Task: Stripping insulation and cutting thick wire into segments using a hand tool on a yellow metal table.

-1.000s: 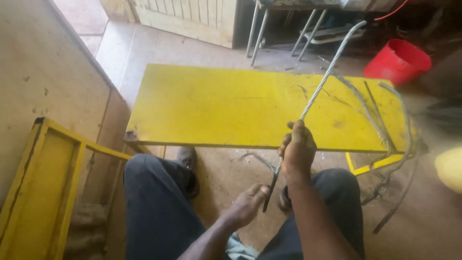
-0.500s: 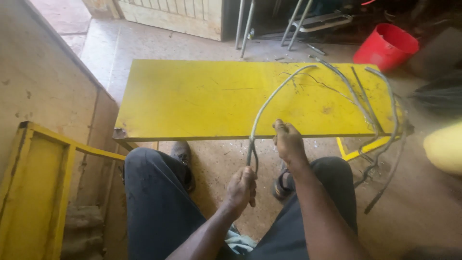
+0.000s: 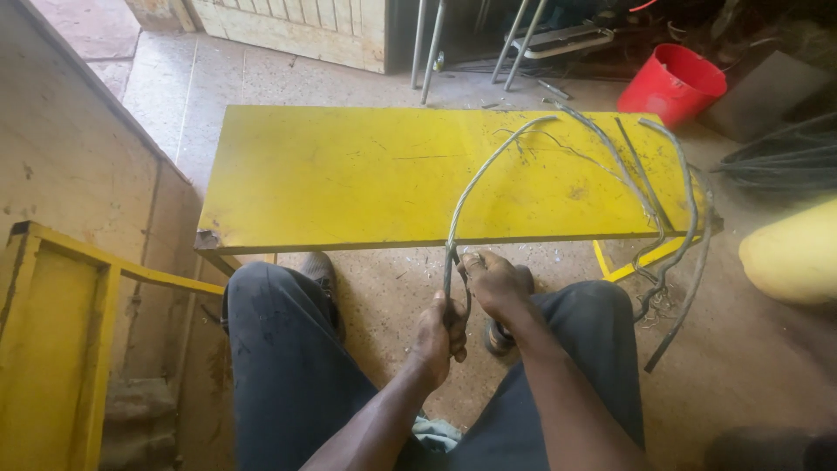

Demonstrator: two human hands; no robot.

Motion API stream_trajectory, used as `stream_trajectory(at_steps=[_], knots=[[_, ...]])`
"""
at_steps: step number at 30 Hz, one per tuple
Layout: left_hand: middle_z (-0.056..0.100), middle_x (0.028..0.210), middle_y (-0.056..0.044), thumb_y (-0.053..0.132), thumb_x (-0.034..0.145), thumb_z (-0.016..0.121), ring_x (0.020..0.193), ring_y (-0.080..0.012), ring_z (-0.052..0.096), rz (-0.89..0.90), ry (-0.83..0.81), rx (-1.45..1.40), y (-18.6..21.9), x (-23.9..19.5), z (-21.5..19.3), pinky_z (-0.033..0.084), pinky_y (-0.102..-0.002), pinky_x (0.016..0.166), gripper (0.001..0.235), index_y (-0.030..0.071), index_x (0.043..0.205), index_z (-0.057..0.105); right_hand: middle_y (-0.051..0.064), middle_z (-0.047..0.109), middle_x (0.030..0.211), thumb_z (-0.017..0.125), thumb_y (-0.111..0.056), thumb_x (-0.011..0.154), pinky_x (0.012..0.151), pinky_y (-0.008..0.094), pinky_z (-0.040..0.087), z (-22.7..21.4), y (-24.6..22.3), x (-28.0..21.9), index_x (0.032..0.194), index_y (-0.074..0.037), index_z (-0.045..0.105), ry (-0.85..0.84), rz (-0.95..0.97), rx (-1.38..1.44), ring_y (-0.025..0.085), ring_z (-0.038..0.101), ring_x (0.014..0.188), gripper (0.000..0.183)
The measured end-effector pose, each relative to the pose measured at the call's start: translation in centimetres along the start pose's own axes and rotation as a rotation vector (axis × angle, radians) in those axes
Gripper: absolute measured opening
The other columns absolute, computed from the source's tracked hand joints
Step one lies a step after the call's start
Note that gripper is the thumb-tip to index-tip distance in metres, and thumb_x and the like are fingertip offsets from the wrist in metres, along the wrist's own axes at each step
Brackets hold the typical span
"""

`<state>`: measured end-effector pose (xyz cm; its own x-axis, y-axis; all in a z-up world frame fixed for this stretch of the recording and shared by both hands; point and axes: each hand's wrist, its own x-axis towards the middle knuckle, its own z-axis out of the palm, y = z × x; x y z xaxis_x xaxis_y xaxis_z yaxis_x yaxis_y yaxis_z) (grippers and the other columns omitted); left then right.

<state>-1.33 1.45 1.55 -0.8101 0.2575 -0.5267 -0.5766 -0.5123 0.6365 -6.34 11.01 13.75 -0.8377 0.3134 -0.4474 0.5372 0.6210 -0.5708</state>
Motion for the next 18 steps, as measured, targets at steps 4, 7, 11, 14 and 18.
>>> stream_trajectory(at_steps=[4, 7, 11, 14, 18], knots=[[0.034, 0.062, 0.004, 0.054, 0.116, 0.028, 0.054, -0.0143, 0.027, -0.033, -0.031, -0.029, -0.3, 0.5, 0.0, 0.027, -0.034, 0.051, 0.053, 0.019, 0.083, 0.049, 0.001, 0.078, 0.128, 0.036, -0.051, 0.108, 0.102, 0.046, 0.052, 0.1, -0.7, 0.1, 0.133, -0.024, 0.072, 0.001, -0.009, -0.078, 0.026, 0.069, 0.119, 0.051], [0.036, 0.06, 0.006, 0.055, 0.116, 0.029, 0.05, -0.0118, 0.025, -0.049, -0.01, -0.045, -0.5, 0.3, 0.1, 0.021, -0.032, 0.046, 0.053, 0.021, 0.081, 0.047, 0.004, 0.074, 0.137, 0.034, -0.049, 0.109, 0.106, 0.049, 0.051, 0.6, -0.5, 0.8, 0.143, -0.021, 0.065, -0.033, -0.041, -0.074, 0.029, 0.066, 0.129, 0.054], [0.032, 0.06, 0.008, 0.054, 0.116, 0.032, 0.049, -0.0104, 0.02, -0.023, 0.0, -0.003, -0.2, 0.3, 0.3, 0.016, -0.032, 0.044, 0.052, 0.022, 0.076, 0.041, 0.004, 0.068, 0.147, 0.027, -0.055, 0.106, 0.115, 0.054, 0.041, 0.9, 0.0, 2.3, 0.147, -0.025, 0.064, -0.006, -0.046, -0.229, 0.036, 0.059, 0.138, 0.062], [0.036, 0.062, 0.009, 0.051, 0.117, 0.032, 0.051, -0.0095, 0.024, -0.04, 0.014, 0.056, 0.7, -0.3, 0.7, 0.021, -0.03, 0.045, 0.048, 0.026, 0.077, 0.042, 0.002, 0.066, 0.15, 0.033, -0.05, 0.108, 0.114, 0.054, 0.047, -0.1, -1.4, 0.0, 0.148, -0.023, 0.062, -0.034, 0.001, -0.087, 0.032, 0.058, 0.14, 0.057], [0.045, 0.068, 0.002, 0.047, 0.118, 0.032, 0.054, -0.011, 0.032, 0.057, 0.036, 0.205, 0.3, 0.0, 0.7, 0.027, -0.03, 0.047, 0.049, 0.019, 0.083, 0.052, 0.007, 0.067, 0.15, 0.036, -0.046, 0.109, 0.114, 0.054, 0.048, -0.3, -0.7, 0.3, 0.147, -0.017, 0.062, -0.026, -0.031, 0.007, 0.032, 0.059, 0.142, 0.055]])
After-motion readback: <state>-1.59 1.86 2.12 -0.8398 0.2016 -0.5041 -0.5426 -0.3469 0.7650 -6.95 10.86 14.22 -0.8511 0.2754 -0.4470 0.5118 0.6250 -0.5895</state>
